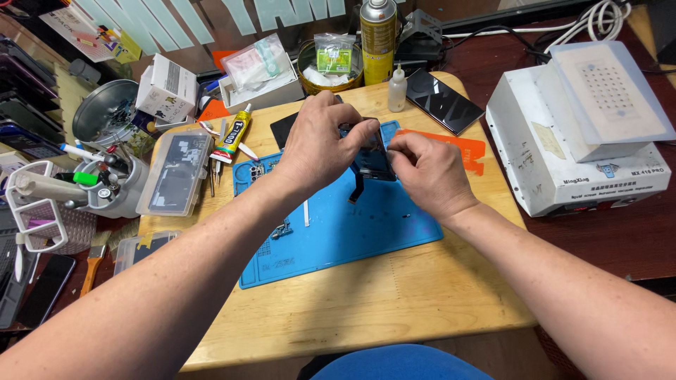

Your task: The person applies adhesive to the edges of a smartphone screen and uses an orange plastic card to press and smooth the screen onto the phone body. The person then uses tweezers to adjust internal components and continues to press the screen edges to secure the assembly.

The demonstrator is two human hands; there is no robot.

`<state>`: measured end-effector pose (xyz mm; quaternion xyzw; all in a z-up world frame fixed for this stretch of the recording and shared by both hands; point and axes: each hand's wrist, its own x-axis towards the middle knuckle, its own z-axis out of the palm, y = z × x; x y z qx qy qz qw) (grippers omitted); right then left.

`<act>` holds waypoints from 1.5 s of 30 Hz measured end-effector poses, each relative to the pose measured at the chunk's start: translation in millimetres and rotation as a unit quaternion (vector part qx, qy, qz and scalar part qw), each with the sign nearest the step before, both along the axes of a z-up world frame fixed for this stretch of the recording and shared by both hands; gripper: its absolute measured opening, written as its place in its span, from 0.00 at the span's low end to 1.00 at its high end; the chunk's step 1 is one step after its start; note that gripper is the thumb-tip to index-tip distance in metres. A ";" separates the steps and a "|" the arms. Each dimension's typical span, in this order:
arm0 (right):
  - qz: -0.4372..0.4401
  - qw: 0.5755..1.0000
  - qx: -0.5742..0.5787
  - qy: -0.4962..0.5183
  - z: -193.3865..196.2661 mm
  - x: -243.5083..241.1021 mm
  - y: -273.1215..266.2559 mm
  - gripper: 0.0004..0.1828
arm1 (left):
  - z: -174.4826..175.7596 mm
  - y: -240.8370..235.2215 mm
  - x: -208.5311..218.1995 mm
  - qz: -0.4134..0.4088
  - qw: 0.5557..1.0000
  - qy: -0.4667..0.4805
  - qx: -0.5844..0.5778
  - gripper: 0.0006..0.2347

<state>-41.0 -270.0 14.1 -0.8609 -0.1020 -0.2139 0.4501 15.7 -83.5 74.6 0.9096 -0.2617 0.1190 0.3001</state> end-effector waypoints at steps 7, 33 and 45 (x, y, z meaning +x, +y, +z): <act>0.004 0.999 -0.051 0.010 2.9 11.6 1.4 0.05 | -5.1 4.1 13.0 0.009 1.000 0.009 -0.014 0.15; -0.029 0.989 -0.145 -0.019 3.0 7.9 6.7 0.01 | -6.5 3.3 6.3 -0.042 0.999 -0.018 -0.030 0.12; -0.049 0.990 -0.131 -0.009 -4.1 -3.7 5.8 0.02 | -5.7 -2.8 -4.4 -0.056 0.998 -0.033 -0.011 0.11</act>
